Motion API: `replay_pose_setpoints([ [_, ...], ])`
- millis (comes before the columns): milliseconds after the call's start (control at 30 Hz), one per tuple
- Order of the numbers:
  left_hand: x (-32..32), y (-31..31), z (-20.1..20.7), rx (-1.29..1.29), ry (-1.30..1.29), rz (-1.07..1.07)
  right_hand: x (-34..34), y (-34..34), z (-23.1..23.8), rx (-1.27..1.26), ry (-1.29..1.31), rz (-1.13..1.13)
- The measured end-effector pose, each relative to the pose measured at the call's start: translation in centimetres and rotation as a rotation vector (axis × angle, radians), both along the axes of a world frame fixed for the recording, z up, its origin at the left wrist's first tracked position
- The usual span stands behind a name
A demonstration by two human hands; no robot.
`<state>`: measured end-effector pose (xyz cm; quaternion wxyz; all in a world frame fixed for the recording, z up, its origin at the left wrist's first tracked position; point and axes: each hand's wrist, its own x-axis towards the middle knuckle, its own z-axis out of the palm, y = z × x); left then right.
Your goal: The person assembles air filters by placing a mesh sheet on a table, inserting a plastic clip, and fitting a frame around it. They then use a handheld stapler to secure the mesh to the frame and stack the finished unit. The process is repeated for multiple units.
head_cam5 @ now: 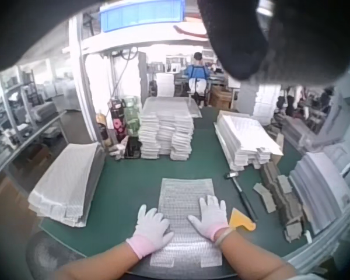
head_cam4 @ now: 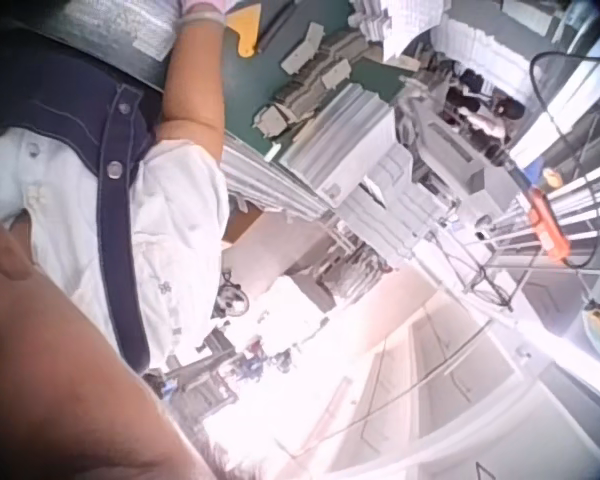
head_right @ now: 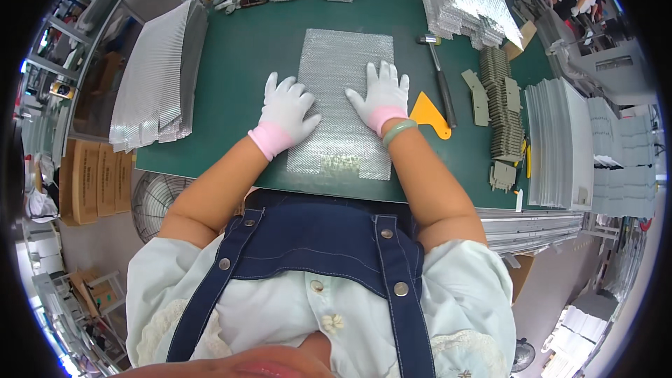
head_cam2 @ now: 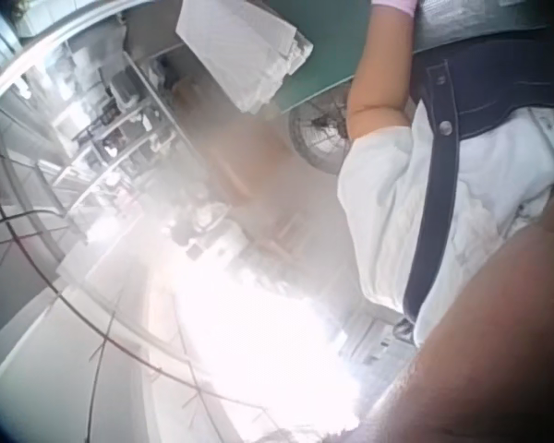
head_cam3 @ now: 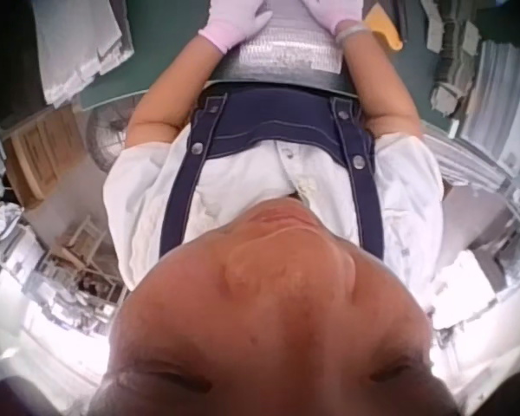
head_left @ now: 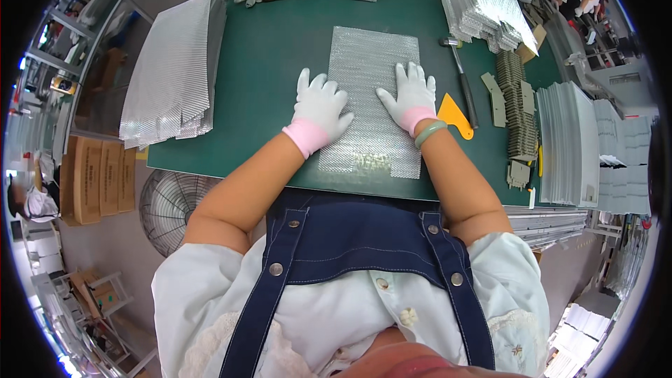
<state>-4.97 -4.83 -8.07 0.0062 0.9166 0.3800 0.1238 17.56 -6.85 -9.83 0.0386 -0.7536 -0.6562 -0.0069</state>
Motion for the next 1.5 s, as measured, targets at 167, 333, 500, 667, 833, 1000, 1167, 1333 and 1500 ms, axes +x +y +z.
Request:
replay_pose_setpoints([
  [167, 1.8, 3.5, -3.0, 0.060, -0.007, 0.091, -0.2, 0.1, 0.1, -0.021, 0.014, 0.023],
  [333, 2.6, 4.1, -2.1, -0.051, 0.043, 0.075, 0.3, -0.3, -0.2, -0.035, -0.009, 0.010],
  [500, 3.0, 5.7, 2.1, -0.147, 0.194, 0.028, 0.4, 0.2, 1.8, -0.116, -0.027, 0.029],
  [667, 3.7, 2.6, -1.2, -0.062, 0.076, -0.026, 0.5, 0.8, 2.0, -0.111, 0.052, 0.043],
  [833, 4.1, 2.7, -1.5, -0.095, 0.029, -0.049, 4.9, 3.4, 6.1, -0.026, 0.312, 0.013],
  [1000, 4.1, 2.4, -1.4, -0.100, 0.044, -0.037, 22.1, 8.8, 14.2, 0.864, 0.140, -0.333],
  [1167, 4.2, 2.2, -1.1, -0.099, 0.049, -0.030, 34.7, 8.8, 14.4, 0.165, 0.537, -0.787],
  [1333, 4.3, 2.1, -0.8, -0.125, 0.058, -0.061, 42.0, 8.4, 12.6, 0.474, 1.782, -0.646],
  [1500, 3.6, 3.3, -1.3, -0.214, 0.166, -0.011, 32.9, 8.1, 14.8, 0.873, 2.098, -0.143],
])
